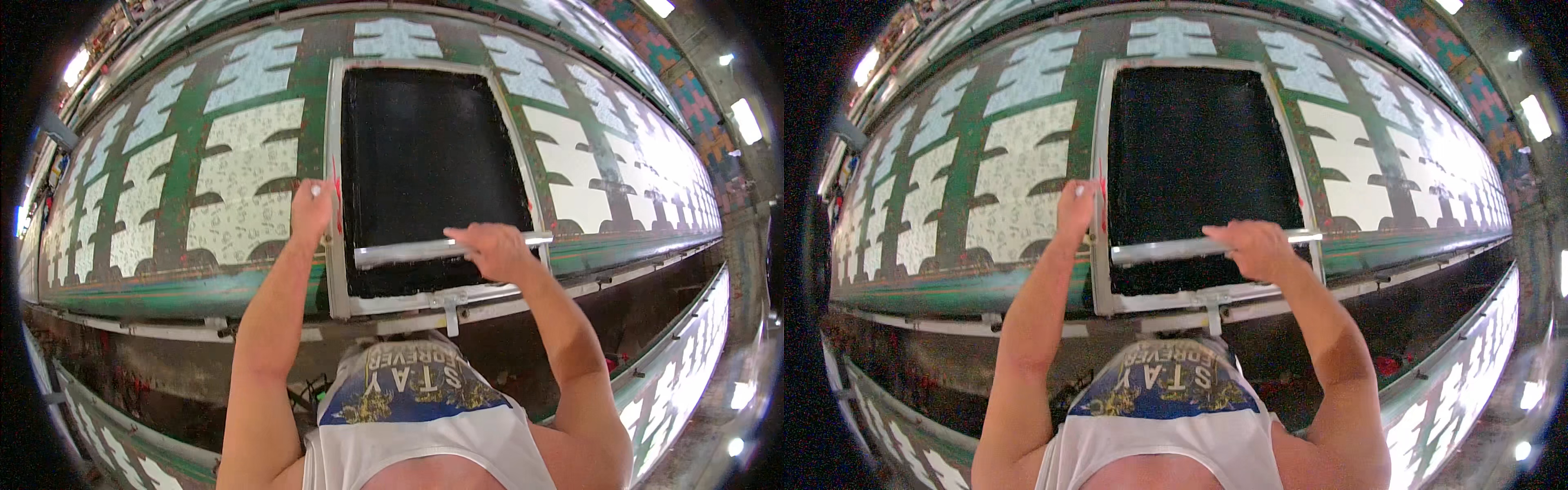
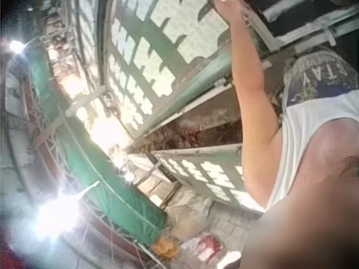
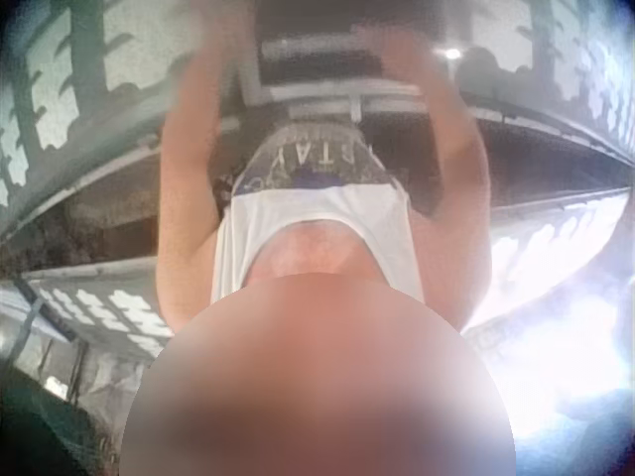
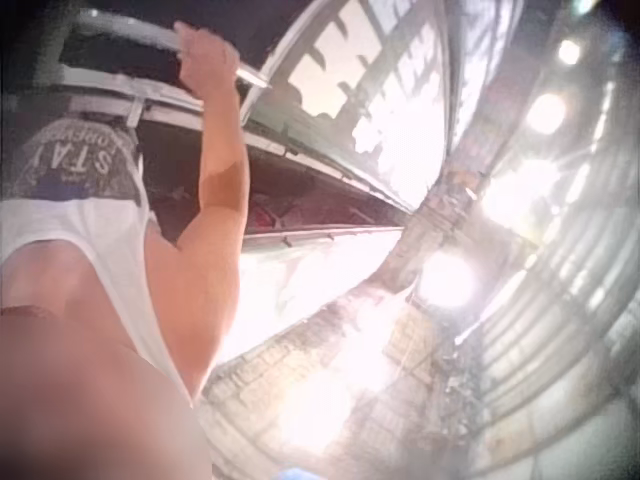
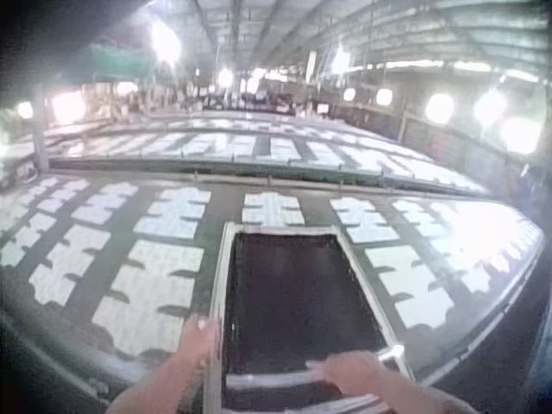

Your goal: The person uses a squeegee to spread black ink across a screen printing frame placed over a patterned surface. They repeatedly pull the squeegee across the screen to ensure even ink coverage, then lift and reposition the frame to continue the process.

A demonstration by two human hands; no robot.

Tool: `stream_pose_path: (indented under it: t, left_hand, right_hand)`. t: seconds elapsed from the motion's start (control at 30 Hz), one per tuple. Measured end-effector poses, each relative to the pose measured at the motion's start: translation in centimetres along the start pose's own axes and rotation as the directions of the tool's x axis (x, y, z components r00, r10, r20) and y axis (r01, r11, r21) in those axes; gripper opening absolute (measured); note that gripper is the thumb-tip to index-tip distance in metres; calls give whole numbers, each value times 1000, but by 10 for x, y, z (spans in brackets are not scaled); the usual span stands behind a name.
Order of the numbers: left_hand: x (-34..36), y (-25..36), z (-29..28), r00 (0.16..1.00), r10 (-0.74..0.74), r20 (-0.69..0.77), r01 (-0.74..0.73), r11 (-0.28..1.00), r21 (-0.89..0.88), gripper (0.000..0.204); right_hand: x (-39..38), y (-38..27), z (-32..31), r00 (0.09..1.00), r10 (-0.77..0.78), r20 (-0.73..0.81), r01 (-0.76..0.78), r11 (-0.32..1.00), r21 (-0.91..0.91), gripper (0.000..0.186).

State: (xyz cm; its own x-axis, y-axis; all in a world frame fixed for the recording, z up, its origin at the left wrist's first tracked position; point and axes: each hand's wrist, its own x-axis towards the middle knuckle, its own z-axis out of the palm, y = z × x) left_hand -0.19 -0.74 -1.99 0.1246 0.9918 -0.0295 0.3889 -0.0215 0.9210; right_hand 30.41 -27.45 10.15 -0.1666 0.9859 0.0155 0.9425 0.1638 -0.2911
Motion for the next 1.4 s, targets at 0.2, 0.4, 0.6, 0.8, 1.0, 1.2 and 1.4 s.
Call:
stream_pose_path:
  t: [0.2, 0.4, 0.6, 0.8, 1.0, 1.2, 1.4]
  left_hand:
    - [14, 16, 3, 1000, -13, -18, 13, 999, 44, 46]
    - [12, 10, 1, 995, -97, -12, 97, 994, 48, 45]
    - [12, 10, 3, 991, -131, 6, 131, 991, -31, 46]
    - [9, 14, 0, 995, -98, 19, 98, 995, -28, 46]
    - [9, 17, 3, 996, -88, -34, 88, 996, 16, 42]
    - [8, 15, 1, 998, -58, -17, 59, 996, 68, 50]
    - [6, 21, 4, 996, -28, -82, 42, 984, 172, 48]
  right_hand:
    - [42, 34, -23, 960, 89, 264, -117, 989, 93, 57]
    - [45, 44, -12, 902, 89, 422, -173, 971, 165, 57]
    - [56, 46, -9, 840, 105, 532, -226, 960, 167, 58]
    - [64, 57, 4, 843, 42, 536, -196, 952, 234, 54]
    - [82, 87, 24, 783, -73, 618, -242, 879, 410, 50]
    - [121, 124, 6, 759, -87, 645, -331, 802, 498, 52]
    - [215, 167, -58, 968, -37, 248, -20, 975, 222, 51]
